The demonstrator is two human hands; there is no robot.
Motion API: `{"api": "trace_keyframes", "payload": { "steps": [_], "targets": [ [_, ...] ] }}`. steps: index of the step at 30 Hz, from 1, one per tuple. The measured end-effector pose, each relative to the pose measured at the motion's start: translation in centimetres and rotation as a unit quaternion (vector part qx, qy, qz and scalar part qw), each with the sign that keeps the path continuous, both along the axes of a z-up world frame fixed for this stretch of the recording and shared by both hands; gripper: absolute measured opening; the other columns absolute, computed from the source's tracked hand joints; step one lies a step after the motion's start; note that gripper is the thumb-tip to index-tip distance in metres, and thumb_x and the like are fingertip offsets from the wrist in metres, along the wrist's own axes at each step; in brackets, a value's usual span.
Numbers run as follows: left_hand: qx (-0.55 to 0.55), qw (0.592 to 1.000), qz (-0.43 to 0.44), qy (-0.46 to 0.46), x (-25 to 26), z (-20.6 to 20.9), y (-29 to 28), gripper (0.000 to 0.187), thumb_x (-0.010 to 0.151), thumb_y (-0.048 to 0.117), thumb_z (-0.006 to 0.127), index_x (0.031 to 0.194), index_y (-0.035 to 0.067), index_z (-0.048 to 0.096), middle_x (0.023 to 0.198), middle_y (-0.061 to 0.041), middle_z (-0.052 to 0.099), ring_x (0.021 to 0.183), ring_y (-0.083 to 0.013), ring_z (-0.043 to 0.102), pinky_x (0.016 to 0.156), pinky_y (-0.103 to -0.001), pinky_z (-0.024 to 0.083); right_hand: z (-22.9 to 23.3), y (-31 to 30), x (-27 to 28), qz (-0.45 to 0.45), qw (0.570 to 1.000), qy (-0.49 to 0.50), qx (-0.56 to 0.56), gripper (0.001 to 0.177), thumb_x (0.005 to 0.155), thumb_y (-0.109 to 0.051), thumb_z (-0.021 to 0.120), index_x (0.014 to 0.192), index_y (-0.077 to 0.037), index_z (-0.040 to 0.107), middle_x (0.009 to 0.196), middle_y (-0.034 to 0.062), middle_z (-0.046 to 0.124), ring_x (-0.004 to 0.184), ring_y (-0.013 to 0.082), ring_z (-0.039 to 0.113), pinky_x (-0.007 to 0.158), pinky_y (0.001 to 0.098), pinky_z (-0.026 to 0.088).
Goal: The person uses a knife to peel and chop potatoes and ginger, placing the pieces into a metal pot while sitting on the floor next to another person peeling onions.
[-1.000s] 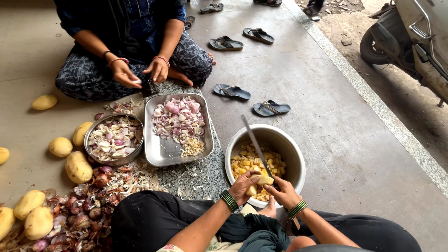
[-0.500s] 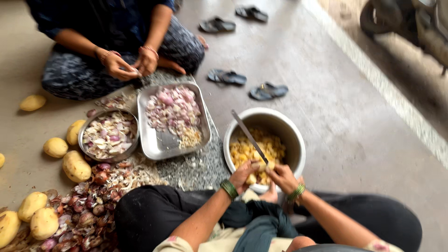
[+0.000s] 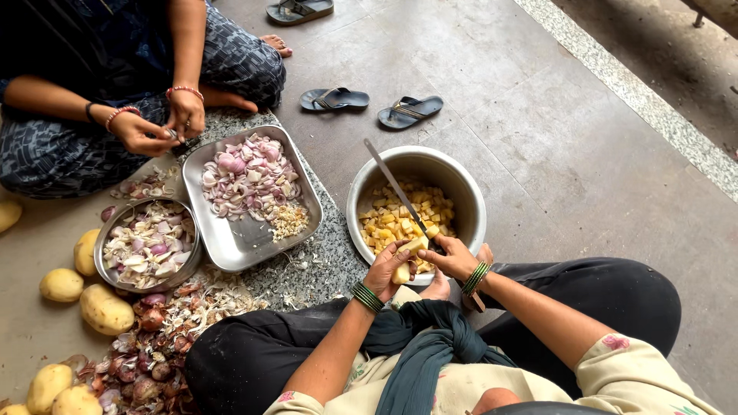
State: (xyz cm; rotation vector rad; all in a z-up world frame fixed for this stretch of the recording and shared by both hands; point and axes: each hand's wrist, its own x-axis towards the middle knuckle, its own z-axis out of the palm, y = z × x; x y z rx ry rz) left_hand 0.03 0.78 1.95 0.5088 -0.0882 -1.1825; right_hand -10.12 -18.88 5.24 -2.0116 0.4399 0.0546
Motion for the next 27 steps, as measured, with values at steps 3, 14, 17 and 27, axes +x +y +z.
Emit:
{"api": "trace_keyframes", "payload": {
  "steps": [3, 14, 17, 27],
  "targets": [
    [-0.009, 1.0, -0.011, -0.009, -0.2, -0.3, -0.2, 0.042, 0.1, 0.014, 0.067, 0.136, 0.002, 0.048, 0.102, -0.01, 0.066, 0.08, -0.0177, 0.067, 0.067, -0.031, 0.059, -0.5, -0.1, -0.1, 0.02, 1.0, -0.009, 0.001, 0.049, 0.087, -0.048, 0.074, 0.093, 0.0, 0.065, 0.069, 0.0, 0.061, 0.065, 0.0075, 0.056, 0.054, 0.0258, 0.046],
    [0.04, 0.999, 0.012, -0.03, -0.5, -0.9, -0.6, 0.045, 0.098, 0.019, 0.067, 0.136, 0.002, 0.049, 0.097, -0.009, 0.064, 0.075, -0.0176, 0.067, 0.061, -0.031, 0.059, -2.4, 0.3, -0.2, 0.007, 0.983, 0.018, 0.18, 0.044, 0.106, -0.038, 0.057, 0.085, -0.001, 0.066, 0.058, -0.0054, 0.047, 0.049, 0.0051, 0.043, 0.041, 0.0237, 0.032],
    [0.038, 0.998, 0.02, -0.034, -0.5, -0.7, -0.5, 0.043, 0.101, 0.02, 0.066, 0.135, 0.0, 0.05, 0.1, -0.009, 0.064, 0.076, -0.0173, 0.067, 0.062, -0.031, 0.06, -1.2, 0.6, -0.3, -0.039, 0.957, 0.054, 0.283, 0.037, 0.1, -0.039, 0.062, 0.093, -0.003, 0.065, 0.059, -0.008, 0.042, 0.046, 0.0046, 0.036, 0.038, 0.023, 0.026],
    [-0.022, 0.999, -0.014, -0.019, -1.2, 0.3, -0.4, 0.041, 0.105, 0.02, 0.06, 0.14, 0.001, 0.048, 0.102, -0.009, 0.065, 0.079, -0.0174, 0.068, 0.066, -0.029, 0.059, -0.8, 1.0, -0.2, 0.048, 0.991, -0.113, 0.057, 0.045, 0.097, -0.043, 0.074, 0.109, 0.001, 0.071, 0.084, -0.0028, 0.072, 0.074, 0.0038, 0.065, 0.061, 0.021, 0.053]
  ]
}}
